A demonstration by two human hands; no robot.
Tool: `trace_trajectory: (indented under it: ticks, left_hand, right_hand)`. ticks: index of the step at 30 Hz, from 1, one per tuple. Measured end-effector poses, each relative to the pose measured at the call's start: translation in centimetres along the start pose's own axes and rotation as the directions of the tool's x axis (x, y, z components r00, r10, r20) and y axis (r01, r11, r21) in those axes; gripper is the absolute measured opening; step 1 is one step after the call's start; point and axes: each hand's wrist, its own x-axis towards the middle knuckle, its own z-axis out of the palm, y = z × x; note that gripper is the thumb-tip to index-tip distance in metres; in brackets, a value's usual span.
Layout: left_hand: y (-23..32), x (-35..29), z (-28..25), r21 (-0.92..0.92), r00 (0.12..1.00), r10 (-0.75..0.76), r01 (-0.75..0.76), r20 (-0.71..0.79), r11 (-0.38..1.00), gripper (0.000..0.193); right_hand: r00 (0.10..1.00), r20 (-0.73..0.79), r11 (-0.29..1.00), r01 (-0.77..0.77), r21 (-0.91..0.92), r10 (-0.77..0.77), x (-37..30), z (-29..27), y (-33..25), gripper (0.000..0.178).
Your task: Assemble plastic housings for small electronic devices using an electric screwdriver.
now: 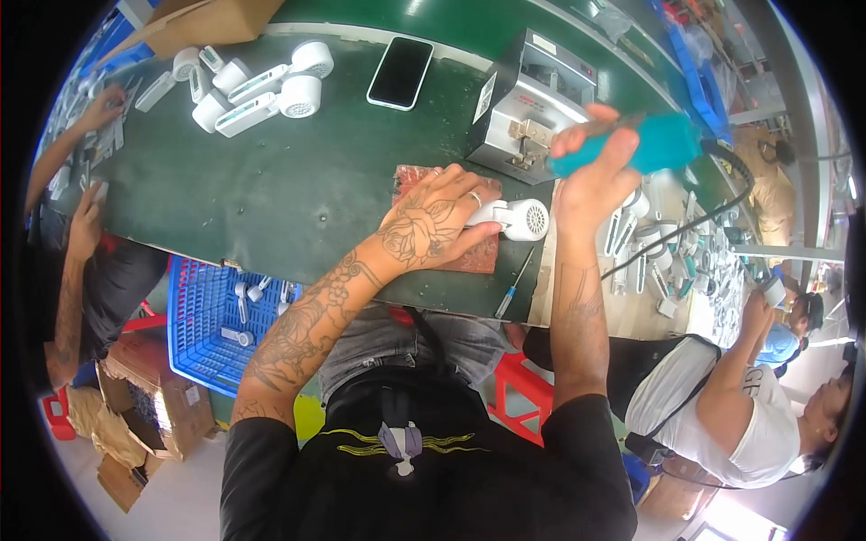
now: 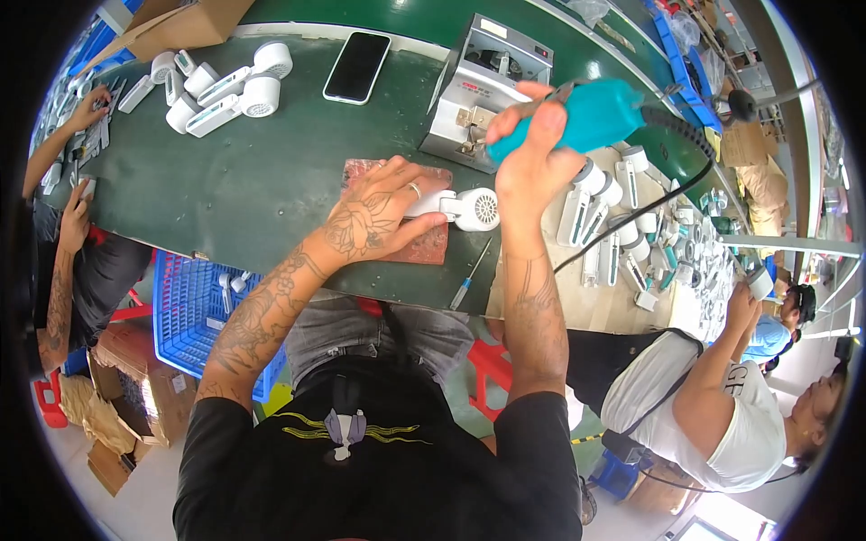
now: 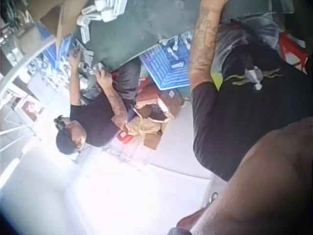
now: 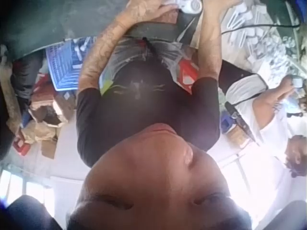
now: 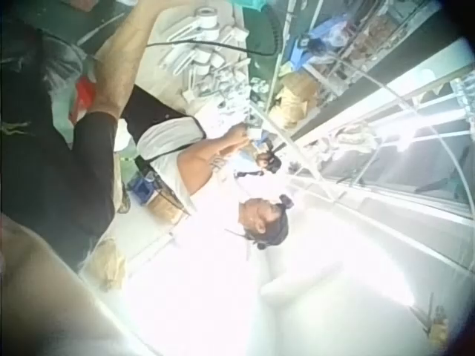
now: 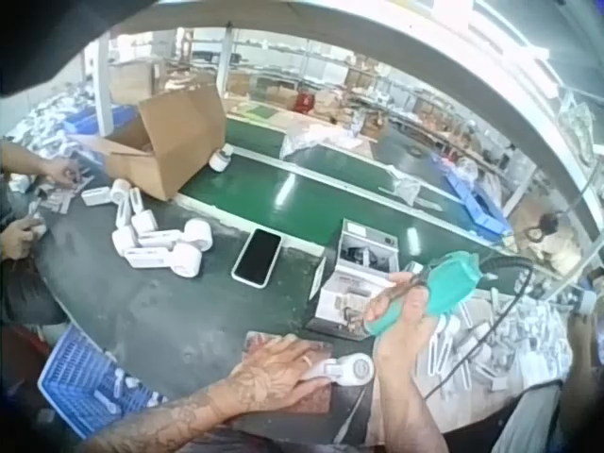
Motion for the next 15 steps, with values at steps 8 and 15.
trace_trajectory:
  ticks: [8, 15]
  left_hand:
    - [-0.3, 0.2, 0.0, -0.052, 0.998, 0.054, -0.056, -0.026, 0.997, 0.039]
    - [-0.4, -0.2, -0.9, -0.115, 0.999, -0.024, 0.029, 0.044, 0.993, 0.036]
  right_hand:
    - [0.995, 0.04, 0.995, 0.094, -0.039, -0.093, 1.6, -0.3, 3.6, 0.036]
    - [0.991, 0.04, 0.987, -0.121, -0.108, 0.126, -1.1, 0.4, 0.4, 0.05]
